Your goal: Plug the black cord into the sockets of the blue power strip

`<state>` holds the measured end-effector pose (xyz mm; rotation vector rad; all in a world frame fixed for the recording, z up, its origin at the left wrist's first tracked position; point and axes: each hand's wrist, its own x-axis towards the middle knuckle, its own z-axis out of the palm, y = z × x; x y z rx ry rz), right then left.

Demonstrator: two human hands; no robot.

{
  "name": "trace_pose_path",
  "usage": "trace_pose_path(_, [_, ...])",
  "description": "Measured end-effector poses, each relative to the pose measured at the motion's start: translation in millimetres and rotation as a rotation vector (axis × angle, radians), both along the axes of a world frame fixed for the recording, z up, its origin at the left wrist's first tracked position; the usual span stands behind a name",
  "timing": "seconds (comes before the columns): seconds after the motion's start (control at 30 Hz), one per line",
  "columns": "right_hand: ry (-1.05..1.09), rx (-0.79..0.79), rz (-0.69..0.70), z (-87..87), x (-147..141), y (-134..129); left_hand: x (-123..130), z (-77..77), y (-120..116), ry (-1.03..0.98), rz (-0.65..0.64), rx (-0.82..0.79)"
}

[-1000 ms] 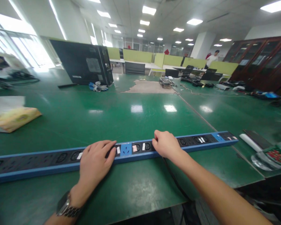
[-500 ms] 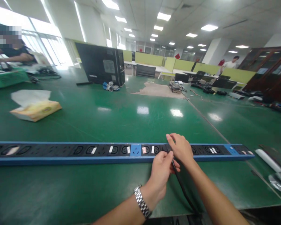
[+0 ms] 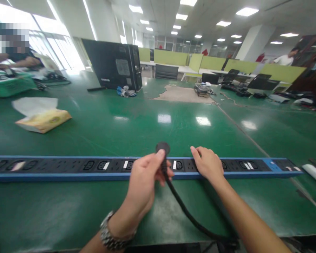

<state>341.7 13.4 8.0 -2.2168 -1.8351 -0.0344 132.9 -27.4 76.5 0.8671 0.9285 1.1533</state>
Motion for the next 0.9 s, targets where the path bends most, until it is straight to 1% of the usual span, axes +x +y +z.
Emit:
trace_pose_path(0.07, [0.011, -0.032, 0.008, 2.1, -0.4, 3.3, -29.0, -29.6, 0.7, 0.126, 0.094, -0.115])
trace_pose_path(0.1, [0.015, -0.044, 0.007, 2.5, -0.5, 4.4, -38.2, -41.9, -0.1, 0.172, 0.117, -0.144])
trace_pose_path(0.13, [0.014, -0.051, 0.003, 2.6, -0.5, 4.9, -43.6, -51.2, -1.2, 0.21, 0.127, -0.156])
trace_pose_path(0.17, [0.011, -0.052, 0.0, 2.5, -0.6, 5.0, -45.4, -57.2, -2.0, 0.243, 0.129, -0.153])
trace_pose_path(0.23, [0.01, -0.055, -0.001, 2.2, -0.9, 4.3, -42.1, -61.2, -1.8, 0.285, 0.108, -0.134])
trace_pose_path(0.37, [0.017, -0.047, 0.007, 2.7, -2.1, 2.6, -32.8, -59.1, 4.7, 0.305, 0.063, -0.129])
trace_pose_path(0.47, [0.01, -0.042, 0.007, 3.0, -2.2, 2.7, -32.6, -66.1, 8.3, 0.37, 0.074, -0.094])
trace_pose_path(0.57, [0.009, -0.047, 0.001, 3.2, -2.0, 3.0, -31.3, -72.2, 5.6, 0.44, 0.098, -0.058])
trace_pose_path(0.63, [0.014, -0.057, -0.011, 3.7, -2.1, 2.8, -29.1, -66.1, 0.1, 0.402, 0.12, -0.019])
trace_pose_path(0.67, [0.016, -0.065, -0.019, 4.1, -2.4, 2.5, -28.8, -58.6, -2.7, 0.358, 0.133, 0.021])
trace_pose_path(0.77, [0.018, -0.08, -0.047, 5.4, -3.2, 1.4, -39.0, -23.5, -5.8, 0.175, 0.203, 0.196])
trace_pose_path(0.8, [0.019, -0.083, -0.055, 5.7, -3.3, 1.1, -48.0, -11.3, -3.8, 0.095, 0.237, 0.224])
trace_pose_path(0.83, [0.02, -0.085, -0.061, 5.7, -3.3, 1.0, -59.9, -1.0, -0.3, 0.005, 0.29, 0.218])
trace_pose_path(0.87, [0.021, -0.086, -0.063, 5.6, -3.3, 1.0, -74.4, 6.2, 4.3, -0.076, 0.334, 0.182])
trace_pose_path(0.9, [0.024, -0.089, -0.061, 5.4, -3.1, 1.2, -90.5, 9.6, 9.4, -0.107, 0.347, 0.14])
